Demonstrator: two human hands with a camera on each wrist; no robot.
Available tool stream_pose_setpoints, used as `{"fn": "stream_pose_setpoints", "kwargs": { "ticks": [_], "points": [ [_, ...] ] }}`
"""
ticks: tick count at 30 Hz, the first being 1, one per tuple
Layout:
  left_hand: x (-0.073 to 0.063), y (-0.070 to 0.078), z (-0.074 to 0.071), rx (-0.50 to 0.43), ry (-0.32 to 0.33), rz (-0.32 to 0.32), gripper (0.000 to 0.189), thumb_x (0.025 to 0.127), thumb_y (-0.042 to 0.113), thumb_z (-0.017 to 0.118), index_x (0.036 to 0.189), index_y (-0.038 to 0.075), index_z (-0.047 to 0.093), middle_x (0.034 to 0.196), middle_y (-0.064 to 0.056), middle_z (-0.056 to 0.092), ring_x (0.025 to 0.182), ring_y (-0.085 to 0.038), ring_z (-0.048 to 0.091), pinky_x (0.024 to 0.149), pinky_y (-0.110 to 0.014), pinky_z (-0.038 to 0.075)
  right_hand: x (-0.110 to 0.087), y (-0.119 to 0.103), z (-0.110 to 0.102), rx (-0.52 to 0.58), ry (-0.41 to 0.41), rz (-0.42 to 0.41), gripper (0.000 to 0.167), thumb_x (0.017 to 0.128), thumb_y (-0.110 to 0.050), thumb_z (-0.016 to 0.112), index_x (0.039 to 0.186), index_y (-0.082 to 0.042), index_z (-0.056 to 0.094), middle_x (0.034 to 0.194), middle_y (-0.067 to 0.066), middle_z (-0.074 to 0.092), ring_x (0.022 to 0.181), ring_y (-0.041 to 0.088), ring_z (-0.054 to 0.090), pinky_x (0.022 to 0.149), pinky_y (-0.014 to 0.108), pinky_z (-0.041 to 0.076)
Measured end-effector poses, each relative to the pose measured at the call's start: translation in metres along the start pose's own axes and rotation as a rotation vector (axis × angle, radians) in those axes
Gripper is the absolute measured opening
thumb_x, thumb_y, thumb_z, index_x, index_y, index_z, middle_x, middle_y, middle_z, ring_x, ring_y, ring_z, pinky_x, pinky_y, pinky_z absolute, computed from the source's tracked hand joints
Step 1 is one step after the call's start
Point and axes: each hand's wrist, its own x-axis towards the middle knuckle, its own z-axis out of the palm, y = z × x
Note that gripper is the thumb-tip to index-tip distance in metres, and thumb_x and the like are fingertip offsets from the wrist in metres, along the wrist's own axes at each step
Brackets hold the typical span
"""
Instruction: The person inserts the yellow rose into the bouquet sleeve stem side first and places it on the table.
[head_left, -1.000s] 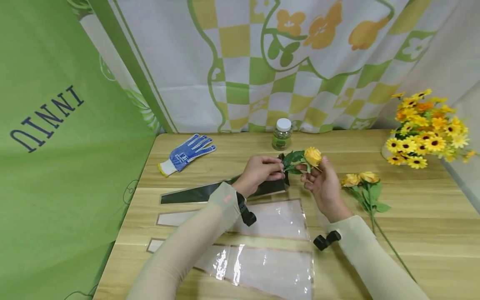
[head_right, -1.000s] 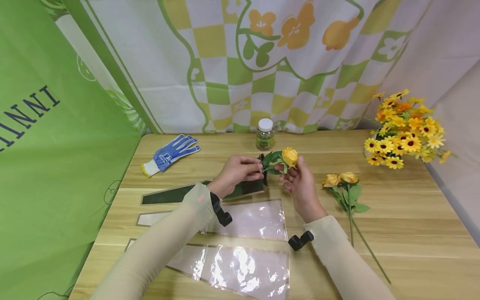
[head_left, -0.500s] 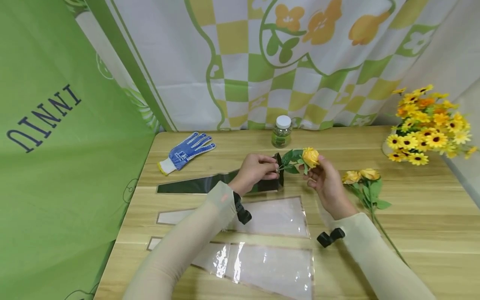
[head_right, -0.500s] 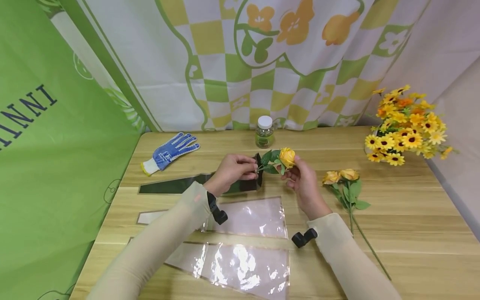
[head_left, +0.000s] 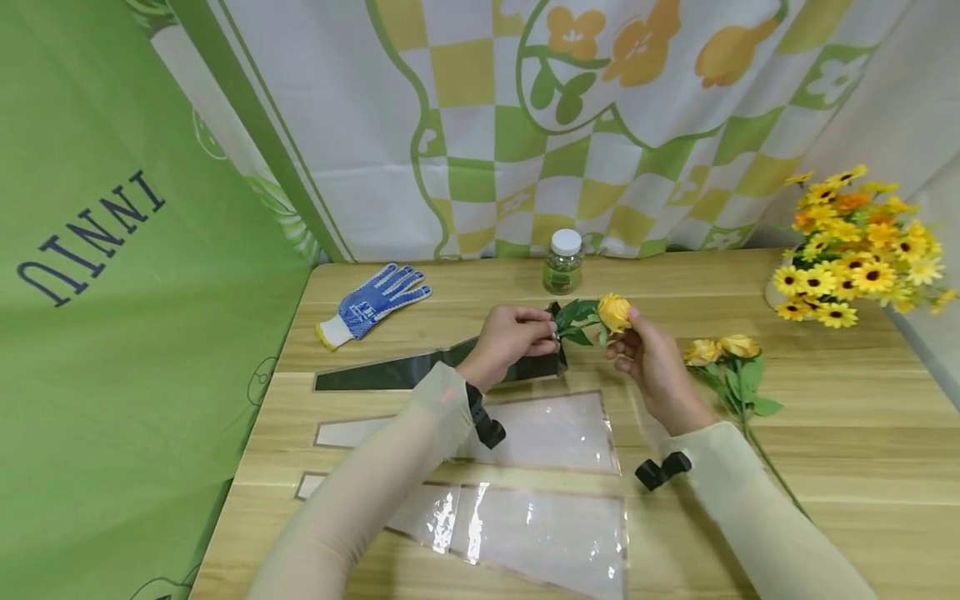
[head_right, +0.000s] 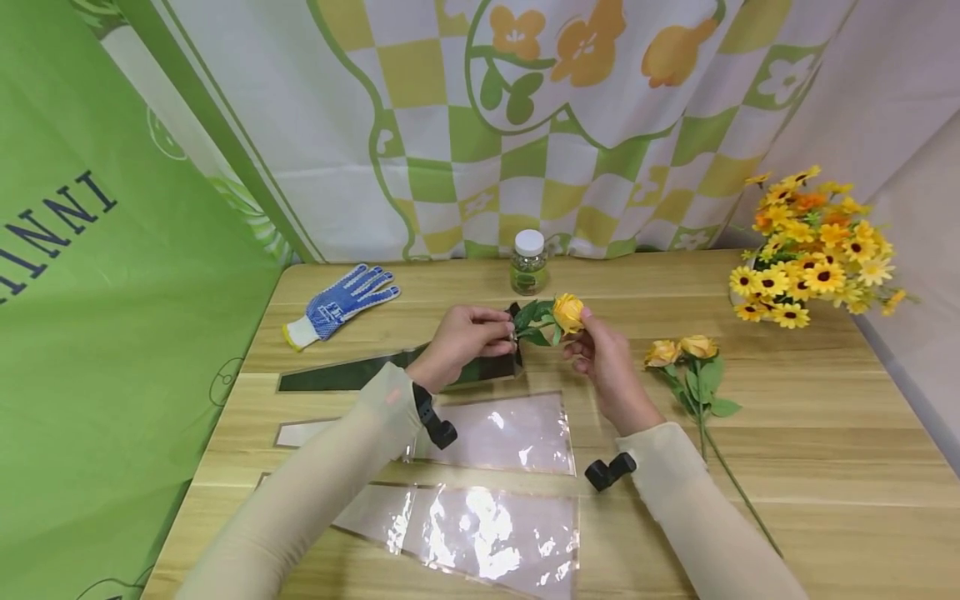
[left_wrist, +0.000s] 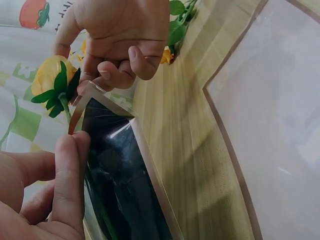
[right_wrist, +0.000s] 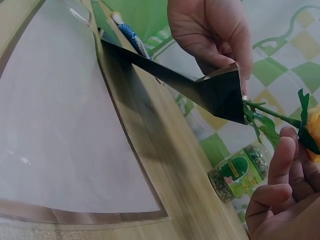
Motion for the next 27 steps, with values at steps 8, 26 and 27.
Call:
{"fn": "stream_pose_setpoints", "kwargs": {
  "ticks": [8, 26, 27],
  "points": [
    [-0.0004, -0.0009, 0.0010, -0.018, 0.018, 0.006, 0.016, 0.096, -0.002, 0.068, 0.111, -0.003, 0.072, 0.105, -0.017, 0.070, 0.083, -0.028, 0.074, 0.076, -0.032, 0.064, 0.0010, -0.0008, -0.0002, -0.017, 0.097, -0.013, 0.037, 0.101, -0.042, 0.064, 0.093, -0.006, 0.066, 0.084, 0.006, 0.067, 0.067, 0.012, 0.062, 0.052, 0.016, 0.048],
    [0.0041, -0.0007, -0.0027, 0.010, 0.010, 0.009, 0.020, 0.096, 0.002, 0.069, 0.115, -0.001, 0.072, 0.107, -0.013, 0.071, 0.083, -0.026, 0.074, 0.076, -0.032, 0.064, 0.0048, -0.0001, -0.0023, -0.199, 0.064, -0.087, 0.038, 0.102, -0.041, 0.063, 0.091, -0.005, 0.072, 0.079, 0.007, 0.070, 0.067, 0.012, 0.062, 0.058, 0.020, 0.051],
    [0.0044, -0.0005, -0.0032, 0.009, 0.011, 0.008, 0.020, 0.096, 0.002, 0.070, 0.115, 0.000, 0.072, 0.107, -0.013, 0.071, 0.083, -0.026, 0.074, 0.076, -0.032, 0.064, 0.0055, 0.0007, -0.0033, -0.214, 0.070, -0.086, 0.039, 0.102, -0.040, 0.064, 0.091, -0.004, 0.072, 0.079, 0.006, 0.070, 0.067, 0.011, 0.062, 0.058, 0.020, 0.051]
  ]
}}
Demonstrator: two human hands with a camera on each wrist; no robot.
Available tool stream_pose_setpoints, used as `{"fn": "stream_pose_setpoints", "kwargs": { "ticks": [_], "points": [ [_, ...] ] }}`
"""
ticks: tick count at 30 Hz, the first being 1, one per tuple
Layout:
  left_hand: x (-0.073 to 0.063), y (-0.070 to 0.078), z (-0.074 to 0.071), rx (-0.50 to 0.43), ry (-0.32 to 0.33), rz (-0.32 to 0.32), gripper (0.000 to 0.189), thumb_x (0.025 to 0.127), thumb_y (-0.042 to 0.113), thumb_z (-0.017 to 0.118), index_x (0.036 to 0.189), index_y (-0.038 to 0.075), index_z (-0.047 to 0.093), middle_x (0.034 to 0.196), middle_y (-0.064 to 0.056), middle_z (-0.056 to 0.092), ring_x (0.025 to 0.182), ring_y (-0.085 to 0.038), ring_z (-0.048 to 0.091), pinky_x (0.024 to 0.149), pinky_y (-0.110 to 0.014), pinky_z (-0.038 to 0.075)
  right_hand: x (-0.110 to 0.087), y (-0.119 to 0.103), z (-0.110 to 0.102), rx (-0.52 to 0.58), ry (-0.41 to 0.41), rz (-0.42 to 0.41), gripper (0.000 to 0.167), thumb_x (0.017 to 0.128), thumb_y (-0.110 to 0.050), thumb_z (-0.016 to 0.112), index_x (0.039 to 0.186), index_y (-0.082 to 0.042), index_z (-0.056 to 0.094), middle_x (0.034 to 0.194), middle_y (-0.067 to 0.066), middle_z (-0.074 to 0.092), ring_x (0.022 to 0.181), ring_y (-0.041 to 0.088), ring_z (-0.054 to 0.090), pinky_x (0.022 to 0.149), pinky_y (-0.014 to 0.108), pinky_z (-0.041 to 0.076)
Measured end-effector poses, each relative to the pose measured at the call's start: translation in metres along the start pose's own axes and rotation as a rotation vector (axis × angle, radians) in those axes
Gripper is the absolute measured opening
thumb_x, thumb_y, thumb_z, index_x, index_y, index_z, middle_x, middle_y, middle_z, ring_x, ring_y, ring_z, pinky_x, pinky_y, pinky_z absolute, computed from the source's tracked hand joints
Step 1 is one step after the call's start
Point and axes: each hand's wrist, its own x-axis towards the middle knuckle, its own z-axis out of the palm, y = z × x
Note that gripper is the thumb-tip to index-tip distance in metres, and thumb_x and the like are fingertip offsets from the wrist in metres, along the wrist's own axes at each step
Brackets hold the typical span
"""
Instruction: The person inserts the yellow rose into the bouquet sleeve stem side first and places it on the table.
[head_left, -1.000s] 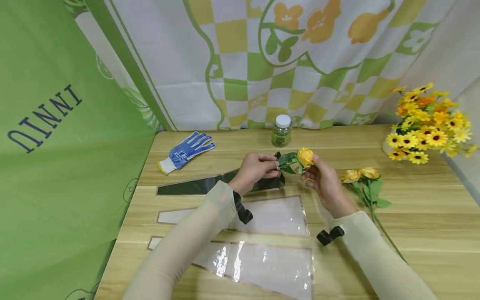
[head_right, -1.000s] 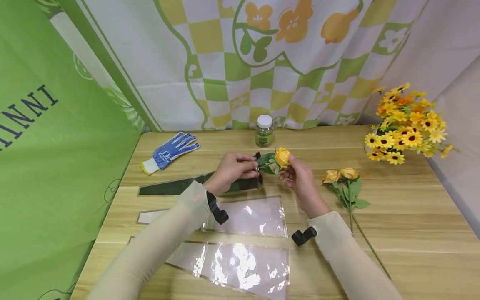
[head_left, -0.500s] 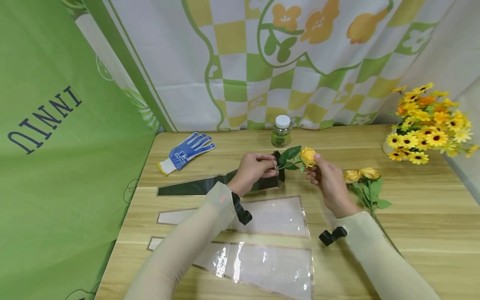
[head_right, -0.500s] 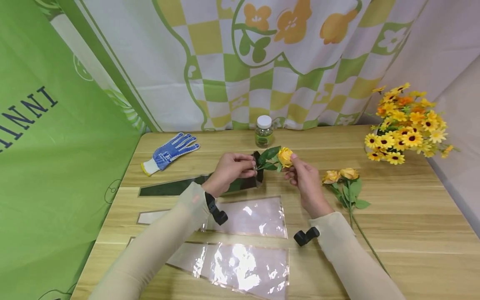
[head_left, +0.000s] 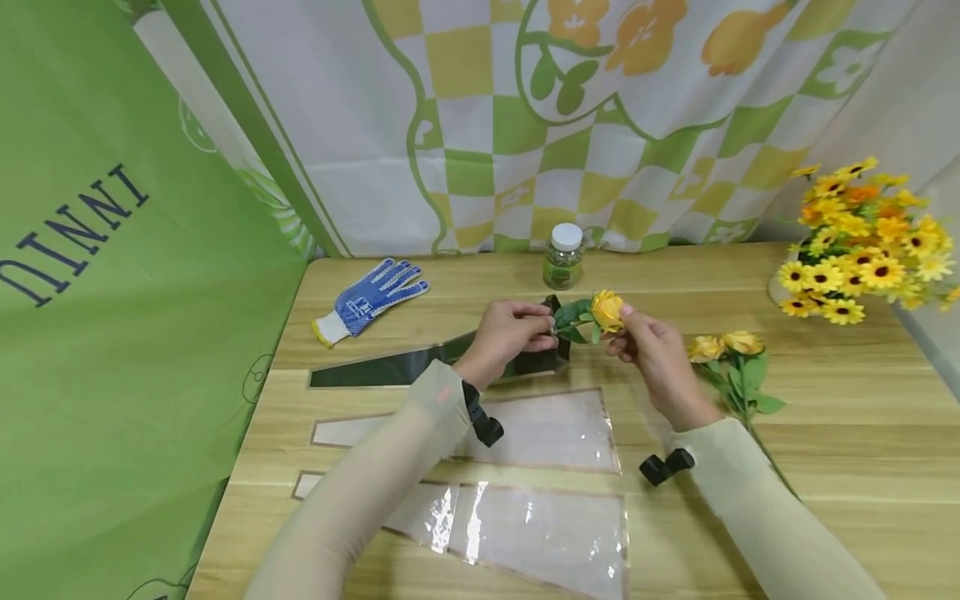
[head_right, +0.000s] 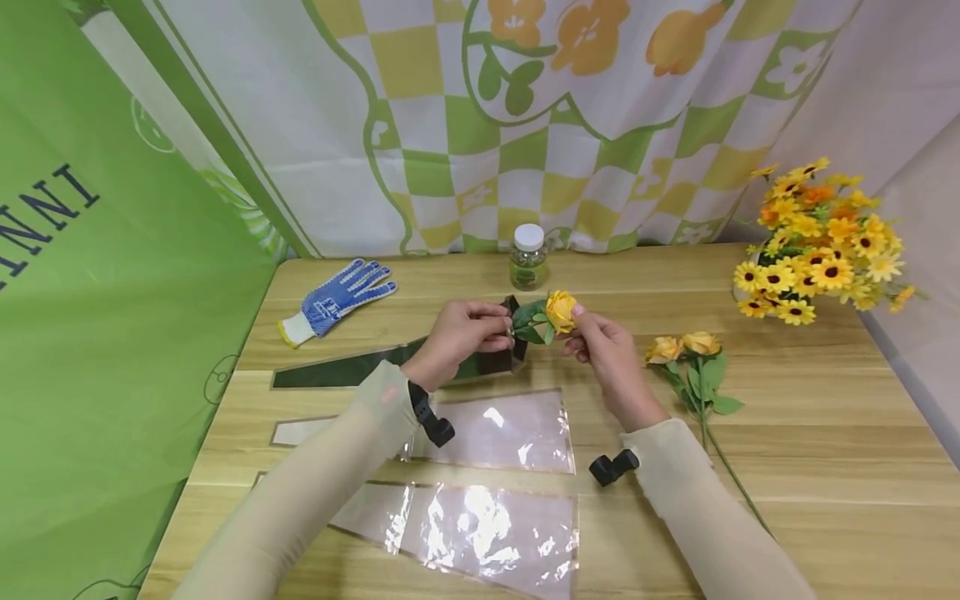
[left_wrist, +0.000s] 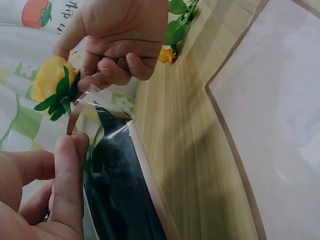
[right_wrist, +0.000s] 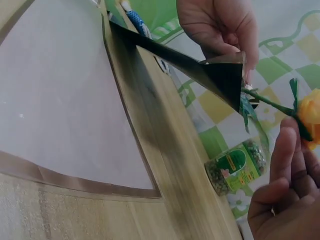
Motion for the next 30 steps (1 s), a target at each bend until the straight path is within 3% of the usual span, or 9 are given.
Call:
{"fn": "stream_pose_setpoints", "kwargs": {
  "ticks": [4, 9, 14, 18, 23, 30],
  "points": [
    [0.000, 0.002, -0.001, 0.006, -0.005, 0.004, 0.021, 0.096, 0.003, 0.070, 0.117, 0.000, 0.072, 0.107, -0.013, 0.070, 0.083, -0.026, 0.074, 0.079, -0.035, 0.064, 0.001, 0.002, 0.000, -0.022, -0.002, -0.001, 0.038, 0.102, -0.037, 0.064, 0.089, -0.003, 0.071, 0.081, 0.003, 0.072, 0.067, 0.011, 0.063, 0.058, 0.019, 0.050],
    [-0.001, 0.002, -0.001, 0.015, -0.010, 0.007, 0.024, 0.097, 0.004, 0.070, 0.120, -0.003, 0.070, 0.106, -0.013, 0.071, 0.082, -0.026, 0.074, 0.083, -0.040, 0.063, 0.002, 0.005, 0.004, -0.021, -0.032, 0.024, 0.028, 0.103, -0.037, 0.062, 0.099, -0.010, 0.069, 0.089, 0.003, 0.068, 0.072, 0.011, 0.062, 0.059, 0.019, 0.050],
    [-0.002, 0.001, -0.001, 0.005, -0.008, 0.002, 0.025, 0.097, 0.004, 0.070, 0.121, -0.003, 0.070, 0.107, -0.012, 0.071, 0.082, -0.025, 0.074, 0.081, -0.036, 0.063, 0.000, 0.006, 0.005, 0.003, 0.039, 0.003, 0.024, 0.101, -0.032, 0.067, 0.111, -0.011, 0.064, 0.092, 0.004, 0.058, 0.074, 0.012, 0.056, 0.058, 0.019, 0.050],
    [-0.003, 0.000, -0.002, 0.002, -0.017, 0.000, 0.022, 0.097, 0.004, 0.070, 0.118, -0.001, 0.071, 0.109, -0.012, 0.070, 0.083, -0.026, 0.074, 0.083, -0.039, 0.063, 0.000, 0.007, 0.006, -0.009, 0.084, -0.058, 0.027, 0.099, -0.027, 0.071, 0.115, -0.006, 0.067, 0.095, 0.004, 0.061, 0.079, 0.014, 0.056, 0.061, 0.019, 0.052],
    [-0.002, 0.002, 0.000, 0.007, -0.010, -0.013, 0.015, 0.097, 0.004, 0.070, 0.111, 0.003, 0.074, 0.108, -0.010, 0.071, 0.082, -0.025, 0.074, 0.081, -0.039, 0.063, 0.001, 0.010, 0.012, -0.102, 0.007, -0.118, 0.030, 0.099, -0.023, 0.070, 0.119, -0.001, 0.069, 0.096, 0.000, 0.066, 0.083, 0.014, 0.058, 0.064, 0.022, 0.052],
    [-0.001, 0.004, 0.002, -0.012, -0.017, -0.022, 0.016, 0.097, 0.002, 0.068, 0.112, 0.002, 0.074, 0.105, -0.012, 0.071, 0.078, -0.023, 0.074, 0.077, -0.033, 0.064, 0.001, 0.012, 0.017, -0.176, -0.035, -0.100, 0.036, 0.099, -0.025, 0.070, 0.123, 0.002, 0.067, 0.100, 0.000, 0.068, 0.086, 0.015, 0.059, 0.066, 0.023, 0.053]
  ]
}}
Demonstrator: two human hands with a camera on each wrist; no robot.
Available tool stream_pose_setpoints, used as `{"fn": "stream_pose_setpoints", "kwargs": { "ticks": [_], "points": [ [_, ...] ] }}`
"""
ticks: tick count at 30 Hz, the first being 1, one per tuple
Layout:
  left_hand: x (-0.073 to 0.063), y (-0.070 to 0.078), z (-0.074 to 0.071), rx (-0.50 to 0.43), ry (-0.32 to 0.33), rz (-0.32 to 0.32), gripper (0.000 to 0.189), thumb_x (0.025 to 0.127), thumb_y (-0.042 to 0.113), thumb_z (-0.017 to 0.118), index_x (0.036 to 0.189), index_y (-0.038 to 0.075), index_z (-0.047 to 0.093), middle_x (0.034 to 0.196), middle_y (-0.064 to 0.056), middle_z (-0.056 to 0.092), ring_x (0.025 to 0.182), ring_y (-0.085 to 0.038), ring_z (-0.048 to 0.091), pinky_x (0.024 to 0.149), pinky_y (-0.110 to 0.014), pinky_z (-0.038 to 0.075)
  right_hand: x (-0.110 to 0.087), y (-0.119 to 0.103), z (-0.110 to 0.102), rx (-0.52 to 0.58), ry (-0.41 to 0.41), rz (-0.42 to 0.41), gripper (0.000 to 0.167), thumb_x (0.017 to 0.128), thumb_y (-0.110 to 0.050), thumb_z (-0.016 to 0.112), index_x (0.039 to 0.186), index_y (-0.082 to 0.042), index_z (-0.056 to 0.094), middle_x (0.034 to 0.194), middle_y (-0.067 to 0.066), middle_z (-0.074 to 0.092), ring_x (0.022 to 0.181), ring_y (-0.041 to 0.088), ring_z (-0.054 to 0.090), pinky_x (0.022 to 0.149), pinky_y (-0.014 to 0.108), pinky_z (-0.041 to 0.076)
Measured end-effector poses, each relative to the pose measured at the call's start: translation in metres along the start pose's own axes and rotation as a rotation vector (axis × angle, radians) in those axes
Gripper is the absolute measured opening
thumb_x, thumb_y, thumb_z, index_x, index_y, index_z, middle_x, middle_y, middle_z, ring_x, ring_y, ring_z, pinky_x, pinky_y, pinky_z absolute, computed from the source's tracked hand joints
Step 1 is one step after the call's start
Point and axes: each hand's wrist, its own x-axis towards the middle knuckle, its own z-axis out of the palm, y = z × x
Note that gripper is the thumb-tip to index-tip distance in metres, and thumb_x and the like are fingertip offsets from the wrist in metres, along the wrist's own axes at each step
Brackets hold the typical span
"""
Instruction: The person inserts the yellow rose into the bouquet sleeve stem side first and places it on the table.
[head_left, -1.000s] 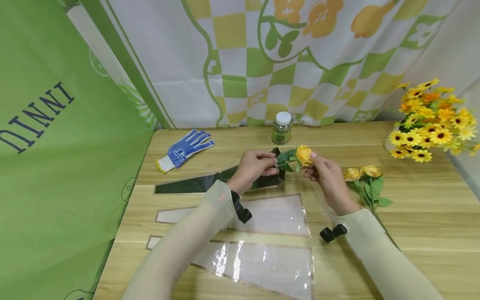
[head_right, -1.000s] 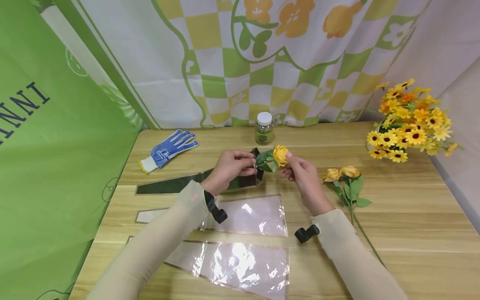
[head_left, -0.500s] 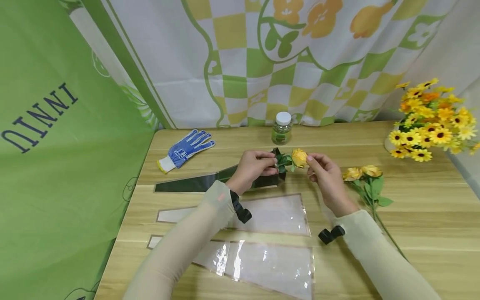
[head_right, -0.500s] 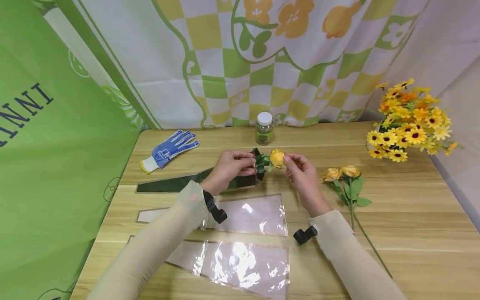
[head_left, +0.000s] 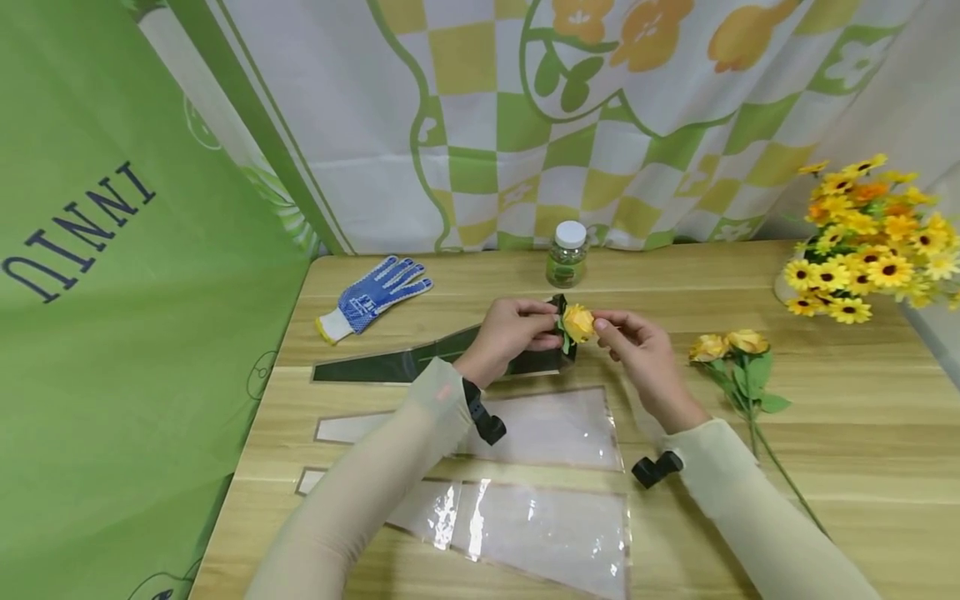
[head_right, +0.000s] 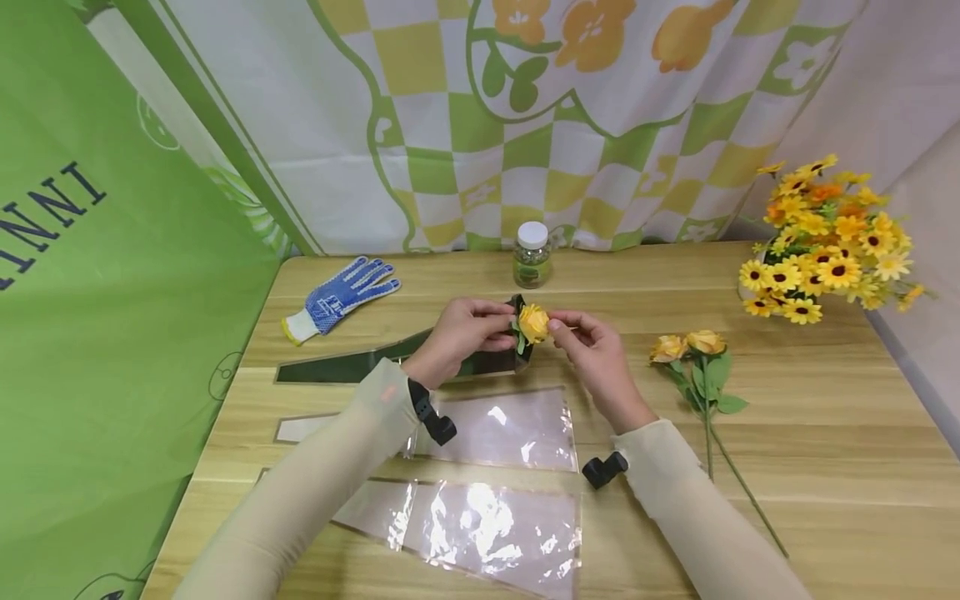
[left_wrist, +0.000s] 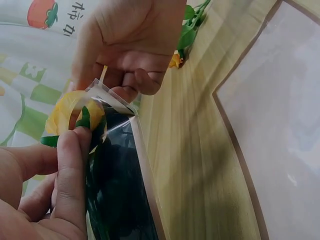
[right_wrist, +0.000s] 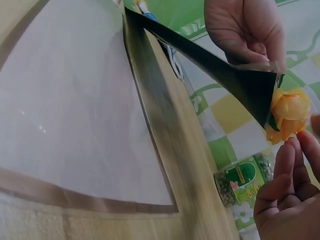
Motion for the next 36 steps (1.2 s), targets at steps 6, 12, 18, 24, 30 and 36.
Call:
{"fn": "stream_pose_setpoints", "kwargs": {
  "ticks": [6, 12, 18, 24, 30, 36],
  "points": [
    [-0.005, 0.001, -0.001, 0.011, -0.013, 0.011, 0.018, 0.097, 0.003, 0.069, 0.114, 0.000, 0.073, 0.105, -0.014, 0.072, 0.082, -0.025, 0.074, 0.078, -0.033, 0.064, -0.002, -0.003, 0.000, -0.094, -0.037, 0.021, 0.046, 0.095, -0.032, 0.075, 0.127, 0.000, 0.066, 0.115, 0.010, 0.064, 0.087, 0.023, 0.060, 0.063, 0.022, 0.055],
    [-0.006, 0.002, 0.001, 0.024, -0.029, 0.022, 0.020, 0.096, 0.003, 0.069, 0.115, -0.004, 0.072, 0.104, -0.014, 0.072, 0.082, -0.025, 0.074, 0.078, -0.034, 0.064, -0.003, -0.004, 0.002, -0.159, -0.018, 0.028, 0.044, 0.094, -0.032, 0.077, 0.125, -0.002, 0.067, 0.114, 0.013, 0.065, 0.081, 0.026, 0.060, 0.045, 0.022, 0.047],
    [-0.005, 0.002, 0.003, 0.052, -0.014, 0.030, 0.017, 0.096, 0.004, 0.070, 0.112, -0.002, 0.073, 0.101, -0.013, 0.072, 0.078, -0.022, 0.073, 0.076, -0.033, 0.064, -0.002, -0.001, 0.006, -0.210, -0.059, -0.023, 0.042, 0.095, -0.032, 0.076, 0.124, -0.002, 0.069, 0.114, 0.014, 0.068, 0.084, 0.025, 0.063, 0.059, 0.023, 0.054],
    [-0.007, 0.005, 0.002, 0.065, 0.002, 0.043, 0.019, 0.096, 0.005, 0.071, 0.113, -0.002, 0.073, 0.102, -0.012, 0.073, 0.078, -0.022, 0.073, 0.075, -0.033, 0.064, -0.007, -0.002, 0.006, -0.196, -0.083, -0.067, 0.034, 0.103, -0.026, 0.065, 0.127, -0.002, 0.069, 0.115, 0.016, 0.069, 0.088, 0.036, 0.062, 0.063, 0.028, 0.055],
    [-0.009, 0.005, 0.000, 0.079, 0.027, 0.069, 0.019, 0.096, 0.004, 0.071, 0.113, -0.002, 0.073, 0.101, -0.013, 0.073, 0.074, -0.020, 0.072, 0.073, -0.032, 0.064, -0.012, -0.005, 0.010, -0.239, -0.117, -0.095, 0.033, 0.105, -0.024, 0.061, 0.129, -0.003, 0.068, 0.114, 0.014, 0.070, 0.089, 0.039, 0.062, 0.067, 0.032, 0.056],
    [-0.010, 0.004, 0.003, 0.093, 0.014, 0.075, 0.020, 0.096, 0.004, 0.069, 0.114, -0.004, 0.072, 0.096, -0.014, 0.074, 0.075, -0.021, 0.073, 0.072, -0.032, 0.065, -0.009, 0.000, 0.015, -0.230, -0.179, -0.063, 0.040, 0.107, -0.037, 0.055, 0.133, -0.009, 0.067, 0.124, 0.009, 0.068, 0.097, 0.038, 0.061, 0.086, 0.048, 0.054]
  ]
}}
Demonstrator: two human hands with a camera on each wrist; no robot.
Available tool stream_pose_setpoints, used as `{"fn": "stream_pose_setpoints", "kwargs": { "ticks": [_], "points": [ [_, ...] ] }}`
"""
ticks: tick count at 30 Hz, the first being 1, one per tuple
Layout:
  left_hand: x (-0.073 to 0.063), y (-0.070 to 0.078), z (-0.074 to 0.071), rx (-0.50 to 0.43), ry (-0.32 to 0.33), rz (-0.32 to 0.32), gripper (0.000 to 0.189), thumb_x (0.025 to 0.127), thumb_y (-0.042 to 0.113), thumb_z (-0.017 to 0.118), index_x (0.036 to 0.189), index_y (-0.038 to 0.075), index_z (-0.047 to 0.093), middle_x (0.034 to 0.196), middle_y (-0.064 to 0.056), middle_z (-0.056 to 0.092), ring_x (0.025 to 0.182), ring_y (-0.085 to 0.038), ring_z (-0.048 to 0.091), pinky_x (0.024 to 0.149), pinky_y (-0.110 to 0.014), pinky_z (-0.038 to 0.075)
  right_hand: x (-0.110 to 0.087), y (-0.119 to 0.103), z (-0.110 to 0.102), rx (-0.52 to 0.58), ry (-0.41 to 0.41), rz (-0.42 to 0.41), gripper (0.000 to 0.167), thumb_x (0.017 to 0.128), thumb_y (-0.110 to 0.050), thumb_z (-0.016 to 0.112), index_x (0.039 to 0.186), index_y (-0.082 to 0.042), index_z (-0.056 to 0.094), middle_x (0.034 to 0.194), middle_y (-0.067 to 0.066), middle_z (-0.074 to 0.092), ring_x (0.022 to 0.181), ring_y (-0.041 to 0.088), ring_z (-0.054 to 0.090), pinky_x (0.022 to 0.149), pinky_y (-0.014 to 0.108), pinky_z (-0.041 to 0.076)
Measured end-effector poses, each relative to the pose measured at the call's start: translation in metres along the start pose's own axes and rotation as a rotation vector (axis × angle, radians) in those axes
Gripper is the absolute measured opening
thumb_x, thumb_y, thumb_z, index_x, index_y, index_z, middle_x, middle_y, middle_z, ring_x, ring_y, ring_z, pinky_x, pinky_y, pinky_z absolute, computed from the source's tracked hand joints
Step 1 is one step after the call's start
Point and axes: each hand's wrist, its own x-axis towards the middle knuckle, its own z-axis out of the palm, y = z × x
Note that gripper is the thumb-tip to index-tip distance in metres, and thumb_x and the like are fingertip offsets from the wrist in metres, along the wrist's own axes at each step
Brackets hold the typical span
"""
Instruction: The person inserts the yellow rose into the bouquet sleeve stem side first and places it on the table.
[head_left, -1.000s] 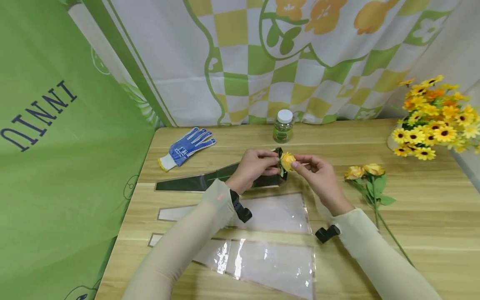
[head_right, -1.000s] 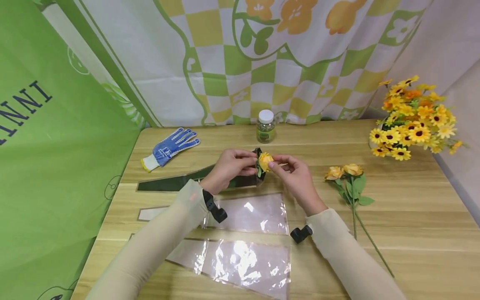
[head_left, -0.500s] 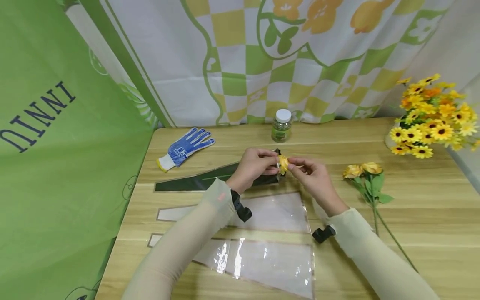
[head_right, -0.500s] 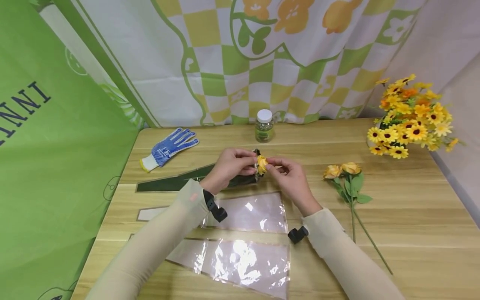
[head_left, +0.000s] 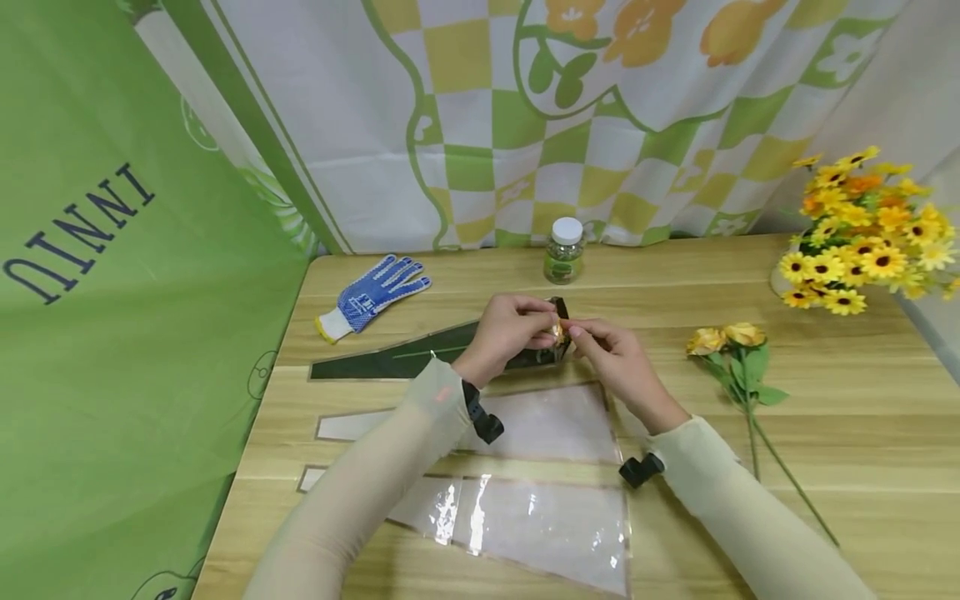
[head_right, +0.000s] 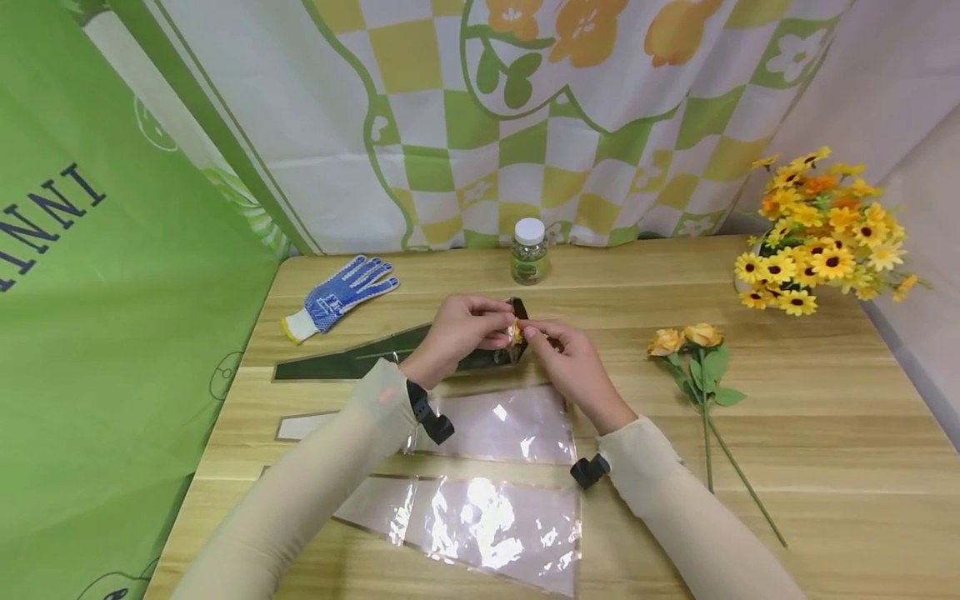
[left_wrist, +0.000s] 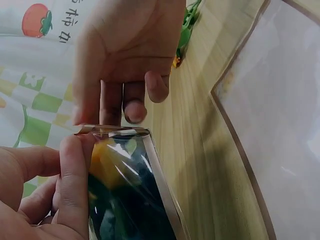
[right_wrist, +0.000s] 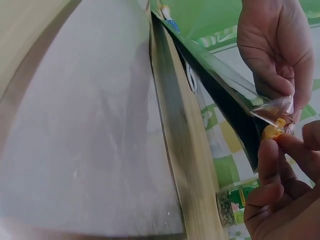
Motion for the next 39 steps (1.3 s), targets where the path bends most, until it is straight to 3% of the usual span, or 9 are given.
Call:
{"fn": "stream_pose_setpoints", "kwargs": {
  "ticks": [2, 6, 12, 22, 26, 32, 39],
  "points": [
    [0.0006, -0.0003, 0.0003, -0.002, -0.007, 0.002, 0.021, 0.096, 0.004, 0.069, 0.115, -0.004, 0.072, 0.096, -0.014, 0.074, 0.075, -0.021, 0.073, 0.072, -0.033, 0.065, 0.0012, 0.0001, 0.0008, 0.008, -0.015, 0.035, 0.045, 0.108, -0.042, 0.050, 0.134, -0.010, 0.067, 0.130, 0.008, 0.065, 0.098, 0.037, 0.061, 0.088, 0.051, 0.051],
    [0.0003, -0.0004, -0.0010, -0.003, -0.006, 0.002, 0.022, 0.096, 0.005, 0.070, 0.116, -0.004, 0.072, 0.097, -0.013, 0.073, 0.075, -0.021, 0.073, 0.072, -0.032, 0.065, 0.0015, -0.0007, 0.0005, 0.012, -0.019, 0.088, 0.054, 0.110, -0.048, 0.038, 0.137, -0.009, 0.065, 0.135, 0.008, 0.062, 0.097, 0.033, 0.060, 0.083, 0.048, 0.049],
    [0.0002, -0.0005, -0.0024, -0.024, -0.016, -0.008, 0.022, 0.096, 0.004, 0.069, 0.117, -0.005, 0.071, 0.100, -0.014, 0.073, 0.075, -0.021, 0.073, 0.073, -0.032, 0.065, 0.0031, -0.0043, 0.0030, 0.057, -0.043, 0.113, 0.061, 0.110, -0.051, 0.029, 0.136, -0.009, 0.065, 0.130, 0.008, 0.064, 0.101, 0.038, 0.059, 0.072, 0.044, 0.046],
    [0.0029, -0.0019, -0.0025, -0.032, -0.013, -0.019, 0.021, 0.097, 0.005, 0.070, 0.116, -0.003, 0.072, 0.099, -0.014, 0.074, 0.075, -0.022, 0.073, 0.071, -0.031, 0.064, 0.0051, -0.0007, 0.0029, 0.074, -0.050, 0.120, 0.074, 0.105, -0.063, 0.024, 0.133, -0.008, 0.065, 0.119, 0.013, 0.065, 0.099, 0.036, 0.059, 0.065, 0.042, 0.045],
    [0.0033, -0.0011, -0.0030, -0.027, -0.020, -0.012, 0.022, 0.097, 0.007, 0.070, 0.116, -0.003, 0.072, 0.100, -0.013, 0.074, 0.076, -0.021, 0.073, 0.072, -0.032, 0.065, 0.0079, -0.0016, 0.0055, 0.090, -0.056, 0.134, 0.072, 0.107, -0.060, 0.023, 0.133, -0.006, 0.064, 0.113, 0.018, 0.064, 0.098, 0.037, 0.059, 0.060, 0.039, 0.045],
    [0.0040, -0.0023, -0.0064, -0.007, -0.001, -0.016, 0.021, 0.097, 0.010, 0.072, 0.115, 0.001, 0.073, 0.100, -0.013, 0.074, 0.075, -0.020, 0.073, 0.073, -0.036, 0.065, 0.0099, -0.0007, 0.0049, 0.082, -0.069, 0.123, 0.073, 0.107, -0.059, 0.021, 0.130, -0.005, 0.063, 0.118, 0.014, 0.063, 0.098, 0.036, 0.060, 0.062, 0.041, 0.044],
    [0.0060, -0.0040, -0.0044, -0.020, -0.005, -0.024, 0.020, 0.098, 0.009, 0.070, 0.116, 0.001, 0.073, 0.103, -0.013, 0.073, 0.076, -0.020, 0.073, 0.073, -0.033, 0.064, 0.0097, -0.0009, 0.0064, 0.097, -0.071, 0.127, 0.071, 0.108, -0.058, 0.021, 0.129, -0.004, 0.062, 0.107, 0.023, 0.064, 0.097, 0.038, 0.060, 0.061, 0.040, 0.045]
  ]
}}
